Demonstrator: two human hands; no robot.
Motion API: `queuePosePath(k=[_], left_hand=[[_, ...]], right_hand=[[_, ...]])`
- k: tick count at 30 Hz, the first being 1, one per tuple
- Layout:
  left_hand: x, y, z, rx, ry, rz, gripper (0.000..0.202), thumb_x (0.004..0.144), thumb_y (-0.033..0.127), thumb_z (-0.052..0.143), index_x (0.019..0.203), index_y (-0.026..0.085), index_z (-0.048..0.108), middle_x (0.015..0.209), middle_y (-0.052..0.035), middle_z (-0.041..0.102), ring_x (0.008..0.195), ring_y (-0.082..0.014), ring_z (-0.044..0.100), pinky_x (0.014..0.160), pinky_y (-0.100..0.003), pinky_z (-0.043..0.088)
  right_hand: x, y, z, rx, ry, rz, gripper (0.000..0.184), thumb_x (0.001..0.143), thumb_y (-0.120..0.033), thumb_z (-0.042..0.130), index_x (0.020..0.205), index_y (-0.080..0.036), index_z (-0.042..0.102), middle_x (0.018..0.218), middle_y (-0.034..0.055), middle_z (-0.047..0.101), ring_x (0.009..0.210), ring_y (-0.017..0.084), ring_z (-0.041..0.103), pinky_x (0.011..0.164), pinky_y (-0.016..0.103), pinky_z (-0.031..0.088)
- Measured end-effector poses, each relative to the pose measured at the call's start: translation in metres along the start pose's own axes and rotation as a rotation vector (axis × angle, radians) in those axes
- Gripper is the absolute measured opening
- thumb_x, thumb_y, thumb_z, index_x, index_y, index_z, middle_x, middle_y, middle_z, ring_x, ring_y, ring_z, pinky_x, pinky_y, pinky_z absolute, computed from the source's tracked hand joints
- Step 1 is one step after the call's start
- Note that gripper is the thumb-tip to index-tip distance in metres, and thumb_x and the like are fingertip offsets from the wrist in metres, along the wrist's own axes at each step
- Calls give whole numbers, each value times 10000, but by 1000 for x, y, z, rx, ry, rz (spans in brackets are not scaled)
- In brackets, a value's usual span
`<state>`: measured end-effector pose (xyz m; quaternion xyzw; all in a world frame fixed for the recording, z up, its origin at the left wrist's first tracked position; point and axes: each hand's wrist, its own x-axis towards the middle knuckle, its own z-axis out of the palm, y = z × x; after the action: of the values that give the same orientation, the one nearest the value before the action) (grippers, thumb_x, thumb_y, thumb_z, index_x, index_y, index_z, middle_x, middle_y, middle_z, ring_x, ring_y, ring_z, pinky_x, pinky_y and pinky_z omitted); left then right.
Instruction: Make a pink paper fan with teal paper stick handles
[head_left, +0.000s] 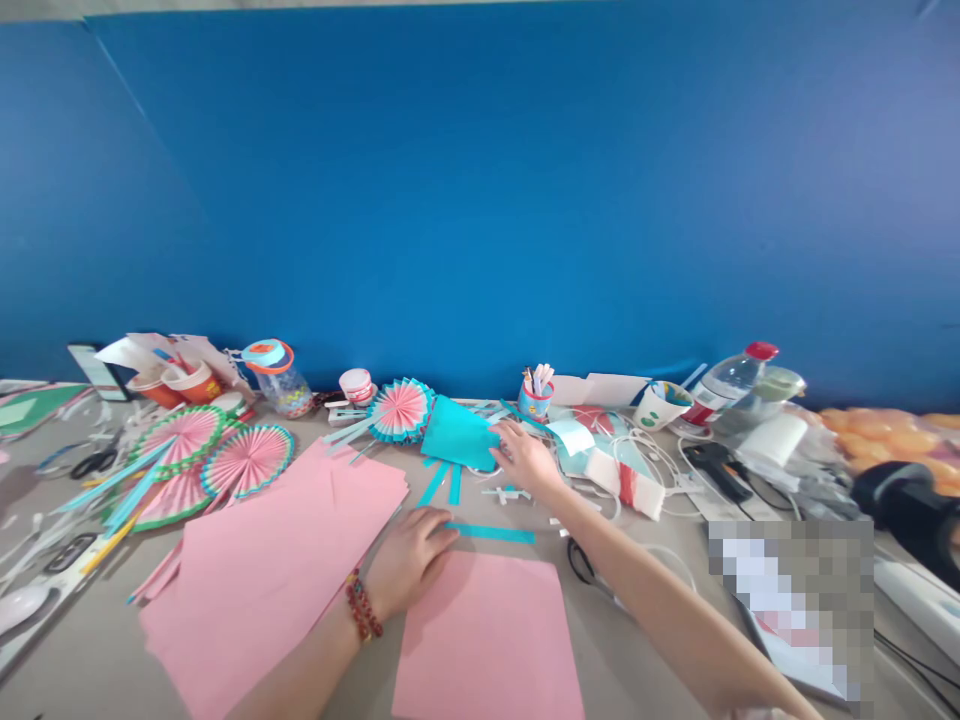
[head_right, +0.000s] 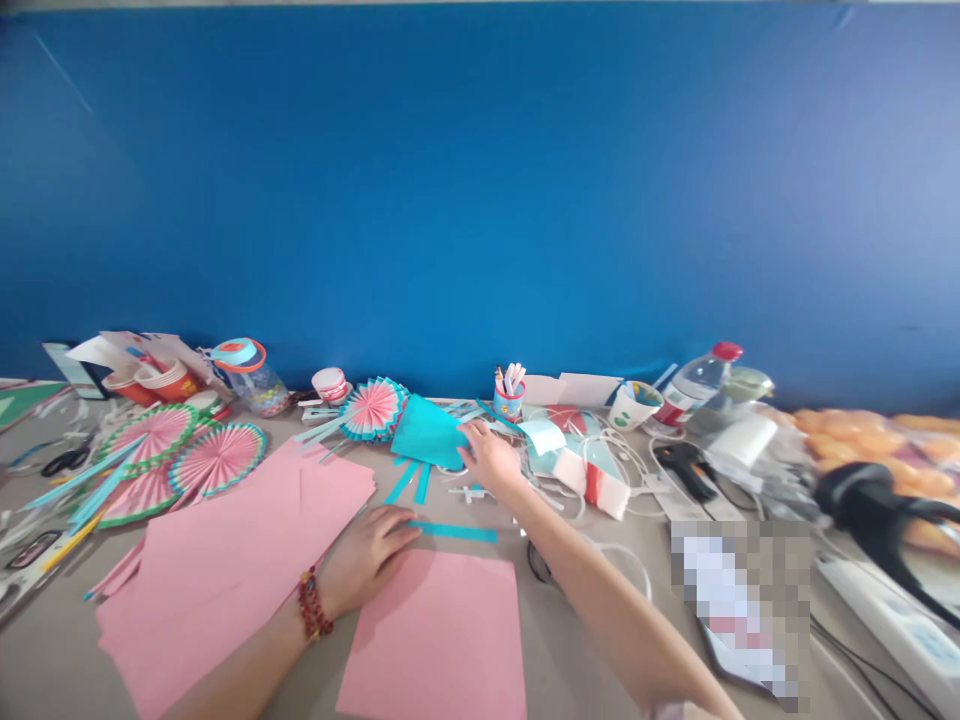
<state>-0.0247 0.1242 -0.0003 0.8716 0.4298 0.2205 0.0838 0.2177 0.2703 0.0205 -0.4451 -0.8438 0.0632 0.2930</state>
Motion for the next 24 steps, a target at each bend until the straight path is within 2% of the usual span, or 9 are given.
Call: queuePosePath(k=[2,5,9,11,13,16,17,21,24], left_hand=[[0,-1,1,11,0,13,332,910,139,508,1208,236,619,1233,-99,614,1150,-257,568,979,-475,493],[-2,-4,2,16,-16,25,373,885,129,519,1231,242,601,1261,-101,603,1175,-259,557,988,-471,488],[-3,-5,0,7,-38,28,410,843,107,535,1228,238,589,1287,-91,594,1190,-257,545,1013,-461,469],[-3,-5,-1,5,-36,29,418,839,100,534,1231,235,585,1287,-91,594,1194,-255,541,1020,-457,463],[-2,-5,-1,6,-28,31,413,851,97,528,1235,236,584,1286,-92,595,1199,-256,538,1021,-459,462],[-1,-4,-1,0,-21,33,389,879,110,522,1240,241,586,1277,-96,598,1195,-257,540,1010,-469,469],[-1,-4,-1,-2,-23,33,384,885,115,522,1243,240,586,1273,-99,598,1190,-257,542,1005,-472,472],[-1,-4,0,3,-33,23,369,898,127,525,1245,232,590,1263,-100,596,1182,-258,544,1001,-467,479],[-1,-4,-1,-1,-42,13,351,907,141,530,1240,235,593,1271,-92,591,1193,-257,537,1010,-458,477]], right_hand=[[8,-5,-2,53,22,-54,317,934,-226,532,1235,-196,627,1277,86,632,1017,254,682,822,297,540],[22,-15,-12,136,116,-94,322,982,-222,419,1229,-180,621,1290,97,630,1196,261,599,983,340,491],[34,-24,-36,238,393,-55,356,985,-250,408,1312,-212,545,1363,130,576,1303,280,511,1070,473,433],[35,-25,-39,261,477,-38,401,979,-260,428,1374,-230,488,1408,133,539,1341,295,472,1091,519,402],[34,-24,-32,223,396,-48,460,978,-271,429,1435,-223,424,1469,136,477,1376,293,430,1105,512,390],[34,-17,-9,73,58,-95,566,962,-289,441,1504,-171,326,1547,151,370,1391,279,412,1083,438,432],[34,-15,-1,47,-5,-100,594,946,-284,464,1511,-173,319,1549,148,371,1367,282,444,1048,419,464],[28,-10,12,-28,-103,-74,657,895,-214,498,1523,-205,306,1567,141,344,1247,317,545,912,410,530],[10,-13,8,-81,-142,-21,578,867,-138,500,1439,-195,434,1498,149,436,1204,307,555,923,408,504]])
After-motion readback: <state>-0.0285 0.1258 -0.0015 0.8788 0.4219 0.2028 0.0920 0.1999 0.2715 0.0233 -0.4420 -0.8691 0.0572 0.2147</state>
